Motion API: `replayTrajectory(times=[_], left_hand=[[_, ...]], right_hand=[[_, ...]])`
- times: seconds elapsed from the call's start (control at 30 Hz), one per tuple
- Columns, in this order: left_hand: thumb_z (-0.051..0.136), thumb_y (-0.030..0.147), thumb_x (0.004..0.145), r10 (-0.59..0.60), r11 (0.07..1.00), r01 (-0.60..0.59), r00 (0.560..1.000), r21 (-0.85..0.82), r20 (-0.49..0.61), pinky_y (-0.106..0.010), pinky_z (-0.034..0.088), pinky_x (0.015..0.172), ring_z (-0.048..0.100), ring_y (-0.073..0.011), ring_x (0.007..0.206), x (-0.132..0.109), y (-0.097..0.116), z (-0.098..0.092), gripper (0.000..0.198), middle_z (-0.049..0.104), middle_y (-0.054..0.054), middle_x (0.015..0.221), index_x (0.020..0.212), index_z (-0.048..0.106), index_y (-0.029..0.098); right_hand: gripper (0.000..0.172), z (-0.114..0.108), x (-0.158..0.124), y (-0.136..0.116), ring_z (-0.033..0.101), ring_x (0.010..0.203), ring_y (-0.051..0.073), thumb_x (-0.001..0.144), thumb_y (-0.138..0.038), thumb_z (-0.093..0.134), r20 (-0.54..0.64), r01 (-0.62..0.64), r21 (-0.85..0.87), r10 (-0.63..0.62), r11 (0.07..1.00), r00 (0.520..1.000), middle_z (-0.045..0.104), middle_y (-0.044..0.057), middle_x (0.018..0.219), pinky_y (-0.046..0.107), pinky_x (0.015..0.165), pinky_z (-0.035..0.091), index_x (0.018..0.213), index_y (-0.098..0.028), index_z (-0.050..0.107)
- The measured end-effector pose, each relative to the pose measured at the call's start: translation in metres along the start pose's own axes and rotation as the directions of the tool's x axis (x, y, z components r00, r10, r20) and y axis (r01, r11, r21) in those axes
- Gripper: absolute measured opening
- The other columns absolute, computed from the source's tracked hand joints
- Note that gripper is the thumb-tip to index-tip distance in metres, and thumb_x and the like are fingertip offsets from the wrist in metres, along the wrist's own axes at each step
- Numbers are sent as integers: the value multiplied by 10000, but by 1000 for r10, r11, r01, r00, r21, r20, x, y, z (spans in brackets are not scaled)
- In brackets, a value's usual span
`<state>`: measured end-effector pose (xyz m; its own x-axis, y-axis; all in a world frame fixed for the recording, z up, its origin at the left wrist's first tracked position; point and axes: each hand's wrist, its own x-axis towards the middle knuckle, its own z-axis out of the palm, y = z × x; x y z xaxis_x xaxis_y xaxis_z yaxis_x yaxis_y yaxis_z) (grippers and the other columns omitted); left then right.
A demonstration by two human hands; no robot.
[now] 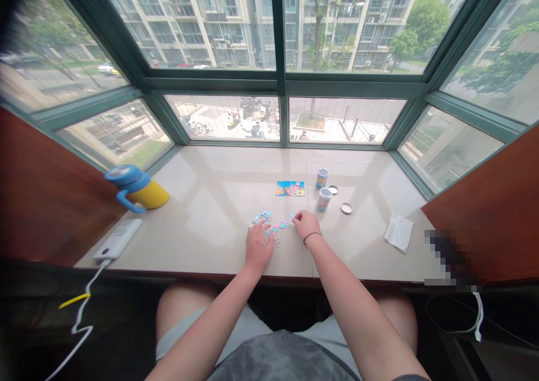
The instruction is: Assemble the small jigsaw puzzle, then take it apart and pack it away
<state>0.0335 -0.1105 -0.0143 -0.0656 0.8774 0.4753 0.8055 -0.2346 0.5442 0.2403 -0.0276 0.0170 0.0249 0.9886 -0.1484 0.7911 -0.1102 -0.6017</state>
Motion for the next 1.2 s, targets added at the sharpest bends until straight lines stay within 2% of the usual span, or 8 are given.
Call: replayTrajectory(times=[0.1, 0.23, 0.43, 0.67, 0.77, 0.93, 1.07, 1.2], left_hand=[[526, 236, 957, -45, 998, 46, 998, 37, -32, -579, 325, 1198, 516, -326, 1346, 7, -19, -13, 309, 591, -136, 1416, 1247, 632, 219], [510, 302, 978, -93, 992, 96, 995, 80, -36, -540, 358, 1188, 504, -322, 1361, 25, -50, -21, 323, 578, -147, 1424, 1267, 618, 209], [550, 566, 959, -36, 993, 16, 985, 117, 170, -529, 307, 1228, 395, -335, 1473, 42, -73, -6, 637, 446, -168, 1577, 1459, 485, 176], [543, 683, 923, 80, 986, -127, 929, 107, 362, -561, 216, 1256, 299, -350, 1536, 47, -65, 16, 848, 332, -154, 1658, 1592, 330, 207], [554, 616, 944, 162, 979, -198, 905, 52, 394, -548, 251, 1250, 361, -331, 1507, 48, -58, 22, 776, 401, -156, 1621, 1576, 364, 207], [494, 430, 1011, 284, 958, -277, 877, -75, 388, -500, 354, 1218, 464, -273, 1434, 46, -39, 32, 538, 522, -141, 1522, 1499, 465, 203], [445, 345, 1034, 331, 944, -295, 860, -149, 388, -487, 410, 1186, 522, -246, 1372, 44, -26, 35, 432, 582, -115, 1458, 1439, 525, 218], [474, 396, 1024, 275, 962, -257, 893, -98, 356, -544, 371, 1204, 504, -284, 1393, 41, -19, 29, 429, 565, -117, 1482, 1409, 563, 229]], right_hand=[[229, 6, 23, -10, 690, 967, 169, 914, -335, 682, -6, -38, -61, 38, 997, 999, 758, 59, 1024, 250, 820, 470, 1094, -200, 724], [188, 12, 42, -18, 692, 1014, 225, 848, -289, 742, 32, -71, -177, 78, 982, 996, 761, 116, 1038, 280, 844, 470, 999, -179, 766], [136, 12, 51, -22, 708, 944, 233, 843, -286, 730, 107, -62, -292, 97, 954, 990, 765, 142, 976, 278, 802, 478, 891, -176, 794], [107, 8, 49, -20, 703, 852, 214, 829, -255, 719, 179, 18, -280, 34, 960, 983, 764, 107, 864, 262, 755, 461, 775, -196, 790], [103, 9, 42, -15, 694, 848, 204, 841, -266, 718, 168, 48, -242, -7, 969, 986, 761, 86, 861, 259, 758, 453, 793, -204, 785], [182, 15, 22, -4, 672, 952, 169, 880, -278, 707, 91, 86, -161, -72, 983, 993, 753, 54, 1022, 235, 810, 442, 1047, -214, 741], [183, 17, 9, 2, 664, 906, 148, 925, -291, 671, 70, 113, -111, -106, 987, 992, 741, 20, 959, 228, 813, 443, 1092, -229, 714], [175, 14, 1, 2, 657, 925, 168, 956, -303, 630, 48, 133, -98, -129, 986, 991, 719, 50, 1017, 251, 852, 457, 1070, -216, 730]])
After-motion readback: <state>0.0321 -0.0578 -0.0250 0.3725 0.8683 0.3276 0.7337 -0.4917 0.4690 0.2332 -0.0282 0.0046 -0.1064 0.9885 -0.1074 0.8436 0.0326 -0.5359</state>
